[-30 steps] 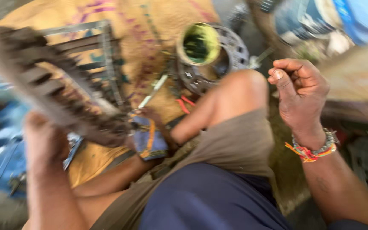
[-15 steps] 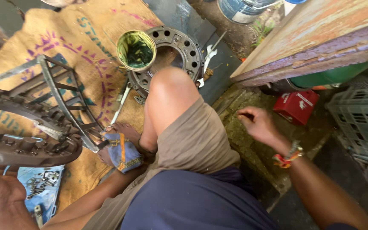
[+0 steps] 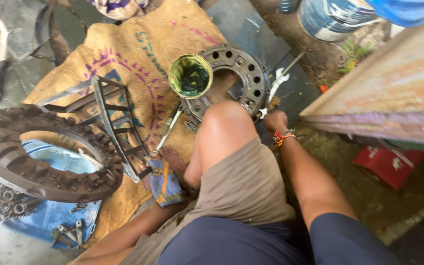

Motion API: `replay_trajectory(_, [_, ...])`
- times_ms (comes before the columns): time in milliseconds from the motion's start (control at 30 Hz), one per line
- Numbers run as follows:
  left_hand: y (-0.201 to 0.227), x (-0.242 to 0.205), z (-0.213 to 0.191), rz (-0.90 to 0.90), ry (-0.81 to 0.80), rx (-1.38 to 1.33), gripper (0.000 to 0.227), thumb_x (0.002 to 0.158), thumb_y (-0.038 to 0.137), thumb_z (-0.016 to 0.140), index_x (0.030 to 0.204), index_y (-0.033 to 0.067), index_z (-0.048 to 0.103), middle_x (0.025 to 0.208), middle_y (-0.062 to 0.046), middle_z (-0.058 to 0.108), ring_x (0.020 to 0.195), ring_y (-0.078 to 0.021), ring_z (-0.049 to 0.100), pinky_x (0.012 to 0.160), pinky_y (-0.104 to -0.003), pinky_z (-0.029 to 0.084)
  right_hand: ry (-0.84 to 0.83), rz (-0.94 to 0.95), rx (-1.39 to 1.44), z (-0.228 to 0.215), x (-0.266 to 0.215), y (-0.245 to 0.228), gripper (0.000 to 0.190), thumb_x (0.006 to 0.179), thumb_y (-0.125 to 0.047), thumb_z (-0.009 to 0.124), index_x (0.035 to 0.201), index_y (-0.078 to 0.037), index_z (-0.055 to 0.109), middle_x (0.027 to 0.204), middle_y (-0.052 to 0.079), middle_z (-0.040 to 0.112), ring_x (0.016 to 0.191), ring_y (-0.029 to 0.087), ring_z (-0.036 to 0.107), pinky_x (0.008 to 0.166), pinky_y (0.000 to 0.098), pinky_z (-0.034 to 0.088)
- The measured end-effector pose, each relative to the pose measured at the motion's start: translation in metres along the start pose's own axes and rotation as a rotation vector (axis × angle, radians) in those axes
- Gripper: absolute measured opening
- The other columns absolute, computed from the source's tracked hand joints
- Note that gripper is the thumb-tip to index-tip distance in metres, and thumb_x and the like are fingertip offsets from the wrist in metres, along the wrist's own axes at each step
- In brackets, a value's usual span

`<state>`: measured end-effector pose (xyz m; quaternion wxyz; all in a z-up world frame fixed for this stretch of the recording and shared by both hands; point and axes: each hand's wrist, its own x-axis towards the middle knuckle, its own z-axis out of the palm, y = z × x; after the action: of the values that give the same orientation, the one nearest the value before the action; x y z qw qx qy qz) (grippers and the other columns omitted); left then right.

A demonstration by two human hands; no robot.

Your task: The person sits on the floor and assembles a mechanical component, likely a clutch plate, by inserting small metal pieces into slots. They use a wrench to tighten the pieces and a cloth to wipe the component. The person also applies a green substance from a can to the parts.

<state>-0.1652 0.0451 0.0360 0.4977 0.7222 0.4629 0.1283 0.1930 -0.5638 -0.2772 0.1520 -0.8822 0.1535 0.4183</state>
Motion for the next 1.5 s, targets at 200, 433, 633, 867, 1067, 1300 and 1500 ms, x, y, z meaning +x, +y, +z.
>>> replay_trajectory(200, [0.014, -0.038, 0.006, -0.059, -0.084, 0.332, 0.055, 0.100, 0.039, 0.066, 0.141, 0.0031, 0.058, 0.132, -0.014, 0.061, 0.127, -0.0328, 0.059, 0.110, -0.048, 0.046, -0.004, 0.330, 0.441, 0.017, 0.012, -0.011, 0.022, 0.098, -0.014, 0.062, 0.105, 0.002, 0.075, 0.096, 0.019, 0.079, 0.076, 0.029, 0.077, 0.059, 0.0405, 0.058])
replay_trajectory(433, [0.000, -0.078, 0.037, -0.106, -0.212, 0.608, 0.055, 0.094, 0.038, 0.069, 0.135, 0.0039, 0.061, 0.126, -0.016, 0.065, 0.122, -0.0342, 0.062, 0.106, -0.047, 0.048, -0.058, 0.342, 0.494, 0.021, 0.021, -0.010, 0.019, 0.099, -0.014, 0.061, 0.104, 0.001, 0.072, 0.094, 0.017, 0.076, 0.076, 0.027, 0.074, 0.061, 0.0388, 0.056])
replay_trajectory(633, [0.003, -0.094, 0.059, -0.070, -0.329, 0.731, 0.055, 0.088, 0.038, 0.072, 0.131, 0.0046, 0.063, 0.121, -0.017, 0.068, 0.117, -0.0355, 0.065, 0.102, -0.046, 0.050, -0.054, 0.343, 0.537, 0.020, 0.020, 0.004, 0.016, 0.100, -0.013, 0.060, 0.103, 0.000, 0.069, 0.092, 0.015, 0.074, 0.075, 0.025, 0.071, 0.062, 0.0373, 0.055])
replay_trajectory(867, [-0.002, -0.101, 0.090, 0.011, -0.424, 0.808, 0.055, 0.082, 0.038, 0.075, 0.125, 0.0054, 0.067, 0.114, -0.019, 0.072, 0.112, -0.0369, 0.068, 0.098, -0.045, 0.052, -0.016, 0.332, 0.579, 0.021, 0.026, -0.004, 0.013, 0.100, -0.012, 0.059, 0.102, -0.002, 0.066, 0.090, 0.013, 0.070, 0.075, 0.023, 0.068, 0.063, 0.0355, 0.054])
replay_trajectory(1067, [-0.015, -0.116, 0.111, 0.097, -0.507, 0.774, 0.055, 0.077, 0.038, 0.077, 0.121, 0.0051, 0.069, 0.110, -0.021, 0.075, 0.107, -0.0385, 0.071, 0.094, -0.043, 0.055, -0.001, 0.355, 0.616, 0.018, 0.030, -0.007, 0.010, 0.101, -0.011, 0.059, 0.101, -0.003, 0.064, 0.088, 0.010, 0.068, 0.074, 0.021, 0.065, 0.065, 0.0340, 0.053])
replay_trajectory(1300, [0.016, -0.105, 0.189, -0.210, -0.664, 0.947, 0.071, 0.086, 0.039, 0.076, 0.144, 0.0099, 0.048, 0.121, -0.023, 0.070, 0.115, -0.0410, 0.065, 0.097, -0.048, 0.052, -0.150, 0.390, 1.122, 0.016, 0.018, 0.015, 0.007, 0.101, -0.010, 0.058, 0.100, -0.004, 0.061, 0.086, 0.008, 0.065, 0.074, 0.019, 0.062, 0.066, 0.0323, 0.051])
replay_trajectory(1500, [0.024, -0.099, 0.248, -0.193, -0.799, 1.187, 0.072, 0.088, 0.032, 0.072, 0.150, 0.0196, 0.039, 0.127, -0.020, 0.065, 0.116, -0.0391, 0.064, 0.097, -0.048, 0.052, -0.422, 0.319, 1.719, 0.016, -0.015, 0.035, 0.006, 0.102, -0.010, 0.057, 0.099, -0.005, 0.058, 0.085, 0.006, 0.062, 0.073, 0.017, 0.060, 0.068, 0.0308, 0.050])
